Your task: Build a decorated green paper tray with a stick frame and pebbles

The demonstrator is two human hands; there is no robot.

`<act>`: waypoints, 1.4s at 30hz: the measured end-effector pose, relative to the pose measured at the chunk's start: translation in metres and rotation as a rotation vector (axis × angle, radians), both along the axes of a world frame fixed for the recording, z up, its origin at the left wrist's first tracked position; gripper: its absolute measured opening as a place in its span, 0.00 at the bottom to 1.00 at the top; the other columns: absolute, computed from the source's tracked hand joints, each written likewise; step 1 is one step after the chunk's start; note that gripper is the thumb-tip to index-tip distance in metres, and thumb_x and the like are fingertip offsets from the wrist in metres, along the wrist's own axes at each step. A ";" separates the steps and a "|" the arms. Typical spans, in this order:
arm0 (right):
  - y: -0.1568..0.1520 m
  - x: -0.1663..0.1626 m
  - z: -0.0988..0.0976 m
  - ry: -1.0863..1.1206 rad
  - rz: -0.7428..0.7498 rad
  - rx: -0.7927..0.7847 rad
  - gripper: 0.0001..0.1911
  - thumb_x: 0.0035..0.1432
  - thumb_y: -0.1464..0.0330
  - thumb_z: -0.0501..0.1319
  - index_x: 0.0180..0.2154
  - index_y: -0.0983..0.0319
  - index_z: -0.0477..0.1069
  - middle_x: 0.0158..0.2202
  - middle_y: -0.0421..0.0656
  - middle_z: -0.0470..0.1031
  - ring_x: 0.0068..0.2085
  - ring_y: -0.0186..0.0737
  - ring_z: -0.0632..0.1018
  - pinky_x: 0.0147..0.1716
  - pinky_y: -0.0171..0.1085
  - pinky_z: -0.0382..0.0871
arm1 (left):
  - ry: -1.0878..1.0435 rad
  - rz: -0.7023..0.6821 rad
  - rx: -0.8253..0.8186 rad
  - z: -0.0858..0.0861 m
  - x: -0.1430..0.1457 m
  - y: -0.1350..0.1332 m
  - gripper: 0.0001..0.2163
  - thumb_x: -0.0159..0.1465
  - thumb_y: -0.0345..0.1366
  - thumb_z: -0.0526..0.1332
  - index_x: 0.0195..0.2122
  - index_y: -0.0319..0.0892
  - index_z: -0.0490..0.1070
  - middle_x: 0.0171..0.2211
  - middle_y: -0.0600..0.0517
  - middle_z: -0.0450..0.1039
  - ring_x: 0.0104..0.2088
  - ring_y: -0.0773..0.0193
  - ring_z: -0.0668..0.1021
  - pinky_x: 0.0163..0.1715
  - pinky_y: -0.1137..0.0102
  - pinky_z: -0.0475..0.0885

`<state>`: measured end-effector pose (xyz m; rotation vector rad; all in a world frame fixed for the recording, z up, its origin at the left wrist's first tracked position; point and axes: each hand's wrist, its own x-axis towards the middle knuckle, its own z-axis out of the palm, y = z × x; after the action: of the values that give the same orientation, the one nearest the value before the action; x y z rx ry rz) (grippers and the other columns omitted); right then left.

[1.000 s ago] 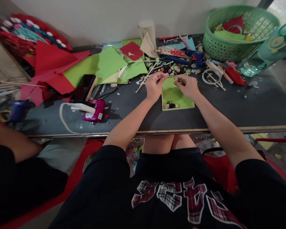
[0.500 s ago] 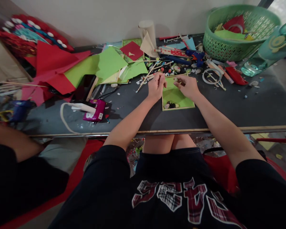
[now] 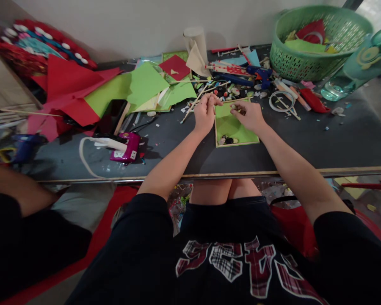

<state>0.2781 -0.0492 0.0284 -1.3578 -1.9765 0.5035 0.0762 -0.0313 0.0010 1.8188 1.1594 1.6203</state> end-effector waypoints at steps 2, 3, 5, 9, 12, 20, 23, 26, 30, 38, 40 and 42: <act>0.000 0.000 0.000 -0.002 -0.001 0.003 0.13 0.62 0.66 0.65 0.47 0.61 0.83 0.38 0.47 0.81 0.33 0.41 0.78 0.41 0.42 0.73 | -0.015 -0.012 -0.018 0.002 0.001 -0.002 0.33 0.71 0.69 0.43 0.43 0.48 0.76 0.30 0.51 0.81 0.25 0.66 0.79 0.28 0.70 0.75; 0.000 0.000 0.000 -0.003 -0.004 0.002 0.13 0.62 0.66 0.66 0.46 0.61 0.83 0.38 0.47 0.81 0.33 0.40 0.77 0.41 0.42 0.73 | -0.007 -0.017 -0.018 0.003 0.001 -0.003 0.33 0.71 0.68 0.42 0.41 0.48 0.76 0.28 0.52 0.79 0.23 0.67 0.77 0.26 0.70 0.74; 0.001 0.000 0.000 -0.006 -0.004 -0.001 0.12 0.62 0.66 0.66 0.46 0.62 0.82 0.38 0.47 0.81 0.33 0.40 0.78 0.41 0.42 0.72 | 0.040 -0.023 -0.004 0.006 0.000 -0.006 0.33 0.71 0.68 0.44 0.34 0.47 0.76 0.23 0.53 0.76 0.21 0.67 0.76 0.27 0.69 0.74; 0.000 0.000 0.000 0.007 -0.005 -0.003 0.13 0.63 0.67 0.66 0.48 0.61 0.82 0.40 0.46 0.81 0.34 0.41 0.78 0.42 0.42 0.72 | 0.153 0.034 0.032 0.004 -0.006 -0.004 0.29 0.68 0.67 0.56 0.28 0.47 0.78 0.24 0.50 0.79 0.29 0.59 0.82 0.37 0.64 0.80; 0.000 0.001 0.001 0.027 -0.015 -0.010 0.11 0.61 0.68 0.67 0.46 0.61 0.82 0.40 0.46 0.82 0.35 0.40 0.78 0.43 0.41 0.72 | 0.184 0.075 0.043 -0.006 -0.014 0.009 0.22 0.71 0.60 0.58 0.40 0.50 0.82 0.42 0.47 0.86 0.47 0.51 0.85 0.54 0.56 0.80; -0.002 0.004 0.005 0.035 -0.018 0.066 0.07 0.55 0.69 0.72 0.38 0.59 0.85 0.38 0.45 0.82 0.31 0.38 0.74 0.40 0.42 0.72 | 0.170 0.197 0.137 -0.018 -0.028 0.026 0.15 0.72 0.48 0.61 0.57 0.57 0.78 0.62 0.47 0.77 0.70 0.47 0.69 0.68 0.47 0.68; -0.004 0.004 0.005 0.039 0.055 0.113 0.06 0.58 0.66 0.70 0.39 0.56 0.86 0.41 0.44 0.83 0.35 0.41 0.77 0.42 0.43 0.74 | 0.213 0.070 0.140 -0.009 -0.018 0.014 0.19 0.71 0.56 0.61 0.52 0.53 0.81 0.52 0.46 0.83 0.58 0.47 0.81 0.61 0.50 0.74; -0.006 0.005 0.005 0.045 0.100 0.202 0.09 0.64 0.63 0.66 0.39 0.54 0.87 0.43 0.45 0.83 0.43 0.46 0.81 0.47 0.45 0.76 | 0.257 -0.109 0.084 0.000 -0.006 0.000 0.25 0.68 0.63 0.60 0.48 0.49 0.83 0.41 0.46 0.86 0.45 0.53 0.85 0.49 0.59 0.79; -0.008 0.007 0.004 0.043 0.072 0.302 0.15 0.69 0.56 0.61 0.41 0.52 0.87 0.45 0.46 0.82 0.48 0.48 0.81 0.51 0.46 0.75 | 0.264 -0.209 0.046 0.005 0.002 -0.010 0.27 0.65 0.67 0.61 0.43 0.48 0.85 0.36 0.46 0.86 0.37 0.56 0.85 0.37 0.64 0.79; -0.012 0.003 0.008 -0.011 0.043 0.249 0.17 0.69 0.56 0.60 0.50 0.51 0.85 0.47 0.47 0.81 0.49 0.49 0.80 0.51 0.48 0.76 | 0.193 -0.165 -0.004 0.006 0.008 -0.013 0.26 0.65 0.64 0.64 0.40 0.45 0.83 0.39 0.45 0.86 0.38 0.59 0.85 0.36 0.66 0.79; -0.013 0.001 0.011 0.002 0.037 0.212 0.18 0.68 0.56 0.61 0.53 0.52 0.83 0.49 0.48 0.80 0.48 0.49 0.80 0.50 0.48 0.77 | 0.175 -0.152 -0.011 0.005 0.010 -0.014 0.25 0.65 0.64 0.64 0.41 0.44 0.82 0.40 0.45 0.85 0.38 0.61 0.84 0.35 0.68 0.78; -0.014 0.000 0.012 0.030 0.030 0.188 0.20 0.67 0.55 0.62 0.55 0.53 0.82 0.50 0.49 0.80 0.44 0.47 0.81 0.48 0.48 0.78 | 0.149 -0.142 -0.011 0.004 0.011 -0.014 0.26 0.66 0.64 0.63 0.42 0.44 0.81 0.40 0.46 0.85 0.38 0.62 0.84 0.35 0.69 0.77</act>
<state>0.2785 -0.0629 0.0405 -1.1992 -1.9694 0.3402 0.0877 -0.0457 0.0055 1.9951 1.0716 1.4166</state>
